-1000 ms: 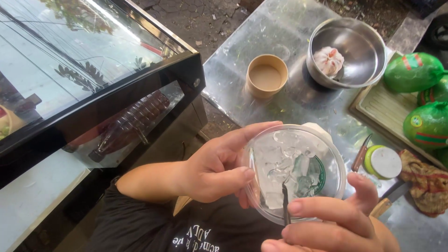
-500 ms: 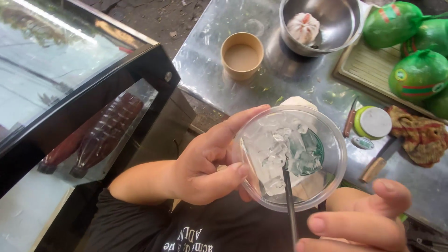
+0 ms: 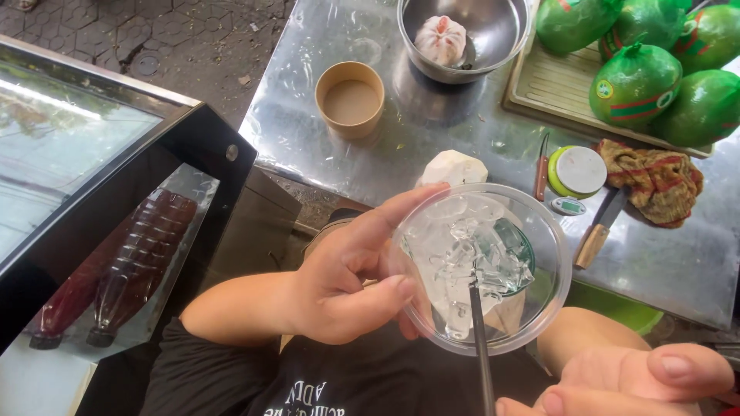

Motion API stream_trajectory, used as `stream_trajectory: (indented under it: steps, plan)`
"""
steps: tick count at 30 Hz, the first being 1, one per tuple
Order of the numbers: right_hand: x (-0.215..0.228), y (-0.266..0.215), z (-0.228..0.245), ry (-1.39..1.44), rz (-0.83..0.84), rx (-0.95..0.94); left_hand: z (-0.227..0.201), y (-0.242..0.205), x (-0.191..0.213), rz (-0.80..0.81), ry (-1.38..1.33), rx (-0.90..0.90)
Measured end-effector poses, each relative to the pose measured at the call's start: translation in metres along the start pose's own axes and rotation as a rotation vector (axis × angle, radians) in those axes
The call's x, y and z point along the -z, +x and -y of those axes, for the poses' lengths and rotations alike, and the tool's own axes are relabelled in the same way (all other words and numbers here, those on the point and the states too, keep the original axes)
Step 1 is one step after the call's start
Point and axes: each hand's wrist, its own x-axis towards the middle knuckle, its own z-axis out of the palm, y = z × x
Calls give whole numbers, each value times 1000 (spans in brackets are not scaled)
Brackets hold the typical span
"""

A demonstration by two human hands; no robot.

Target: Peeling and cutting a pomelo into segments at a food stall.

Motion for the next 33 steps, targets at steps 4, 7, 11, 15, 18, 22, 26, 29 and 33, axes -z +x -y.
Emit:
stream_trajectory:
  steps: [4, 7, 11, 15, 18, 22, 26, 29, 33]
  plan:
    - [-59, 105, -24, -46, 0, 29, 4, 6, -1, 50, 17, -59]
    - [-79, 145, -29, -38, -6, 2, 5, 12, -5, 64, -12, -40]
    - [-76, 139, -23, -175, -61, -35, 7, 20, -7, 109, -8, -36]
    - [-81, 180, -36, -288, -91, -63, 10, 32, -9, 173, -44, 28]
    - [-65, 191, -37, 9, 48, -634, 17, 42, -7, 231, -97, 77]
    - [-39, 185, -12, 202, 112, -1155, 26, 63, -17, 262, -90, 130]
    - [-26, 178, -6, 415, -48, -1321, 34, 75, -21, 297, -110, 130]
    - [-10, 174, -14, 516, 47, -1252, 31, 80, -28, 331, -134, 164]
    - [-2, 166, -14, 530, 105, -1249, 33, 82, -26, 363, -131, 188]
